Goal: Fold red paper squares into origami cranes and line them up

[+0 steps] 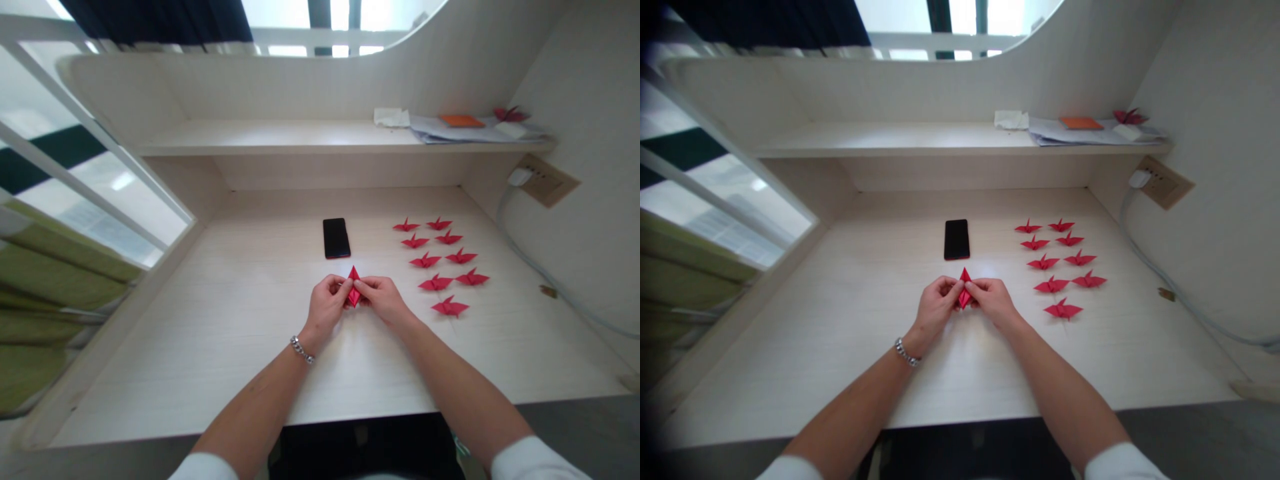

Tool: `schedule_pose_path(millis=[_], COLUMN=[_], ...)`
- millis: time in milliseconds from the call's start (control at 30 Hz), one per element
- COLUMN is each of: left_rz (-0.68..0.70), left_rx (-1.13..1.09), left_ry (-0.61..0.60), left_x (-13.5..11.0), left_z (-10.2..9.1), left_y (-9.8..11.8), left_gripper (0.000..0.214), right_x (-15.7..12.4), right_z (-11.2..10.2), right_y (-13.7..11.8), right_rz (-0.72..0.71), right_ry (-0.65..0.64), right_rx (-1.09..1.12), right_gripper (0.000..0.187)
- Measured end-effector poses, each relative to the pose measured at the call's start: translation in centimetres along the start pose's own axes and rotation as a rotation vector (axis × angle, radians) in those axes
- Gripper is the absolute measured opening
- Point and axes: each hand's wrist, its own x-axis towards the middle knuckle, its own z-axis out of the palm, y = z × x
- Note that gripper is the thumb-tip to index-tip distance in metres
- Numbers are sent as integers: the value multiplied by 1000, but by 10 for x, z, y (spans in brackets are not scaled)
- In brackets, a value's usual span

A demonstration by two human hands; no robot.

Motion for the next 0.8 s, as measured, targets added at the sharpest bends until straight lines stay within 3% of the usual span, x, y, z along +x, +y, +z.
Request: schedule_pose_path(millis=[333,800], left_rz=[-40,-114], left_rx=[-86,-202], left_ry=[6,-96], left_x=[-3,-4], left_z=[2,0], left_y=[10,11], left_gripper=[36,40], right_x=[-1,0], right_z=[-1,-4], right_y=[-4,-7], right_rz=[-5,-49], right_ry=[6,70], right_rx=[39,-14], right_gripper=[31,28])
